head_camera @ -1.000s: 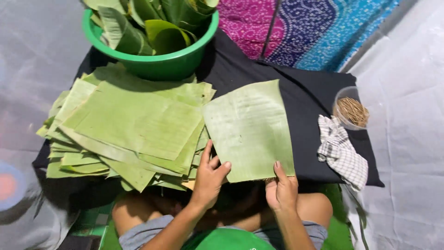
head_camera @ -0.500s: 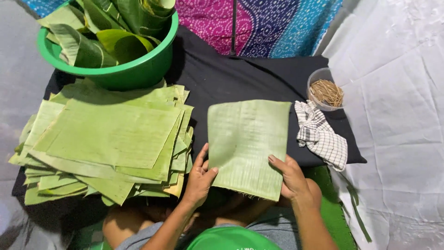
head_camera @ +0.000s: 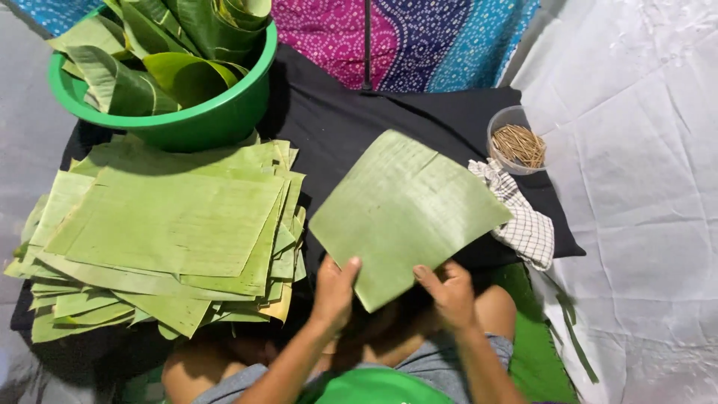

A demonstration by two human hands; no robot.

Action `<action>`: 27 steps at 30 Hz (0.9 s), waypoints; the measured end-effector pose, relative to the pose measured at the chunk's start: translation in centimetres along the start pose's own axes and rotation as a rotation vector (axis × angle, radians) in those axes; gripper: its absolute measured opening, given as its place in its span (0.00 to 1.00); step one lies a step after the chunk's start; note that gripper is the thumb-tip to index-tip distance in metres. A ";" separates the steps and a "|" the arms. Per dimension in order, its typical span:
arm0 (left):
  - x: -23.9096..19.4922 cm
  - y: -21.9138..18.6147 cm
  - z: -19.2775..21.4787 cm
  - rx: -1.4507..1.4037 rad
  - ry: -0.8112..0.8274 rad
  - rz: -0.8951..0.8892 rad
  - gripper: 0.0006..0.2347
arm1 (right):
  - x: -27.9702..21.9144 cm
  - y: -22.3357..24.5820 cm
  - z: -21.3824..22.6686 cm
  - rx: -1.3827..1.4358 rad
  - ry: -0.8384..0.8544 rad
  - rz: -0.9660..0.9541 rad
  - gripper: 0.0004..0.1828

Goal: Wiping banana leaves with a cloth and folding them into conical shapes to be placed in a bucket.

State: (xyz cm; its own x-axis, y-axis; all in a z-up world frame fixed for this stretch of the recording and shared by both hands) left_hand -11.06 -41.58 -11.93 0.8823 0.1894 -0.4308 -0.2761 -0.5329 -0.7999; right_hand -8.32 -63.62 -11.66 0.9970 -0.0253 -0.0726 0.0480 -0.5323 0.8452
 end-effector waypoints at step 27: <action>11.1 -1.9 -1.6 0.339 -0.074 -0.084 0.17 | 2.4 18.1 -1.5 -1.241 -0.295 0.807 0.28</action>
State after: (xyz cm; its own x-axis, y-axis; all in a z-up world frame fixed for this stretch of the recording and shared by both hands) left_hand -0.18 -39.73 -14.48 0.8809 0.2865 -0.3767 -0.3252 -0.2116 -0.9216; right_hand -4.92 -72.04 4.22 0.7395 -0.1979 0.6434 -0.3220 0.7354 0.5963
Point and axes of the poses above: each hand's wrist, its own x-axis towards the middle knuckle, its own z-axis out of the back of the hand, y = z × x, the point moved 4 cm from there along x, towards the middle knuckle, and after that the axes turned 7 degrees about z, right-handed, at the moved point
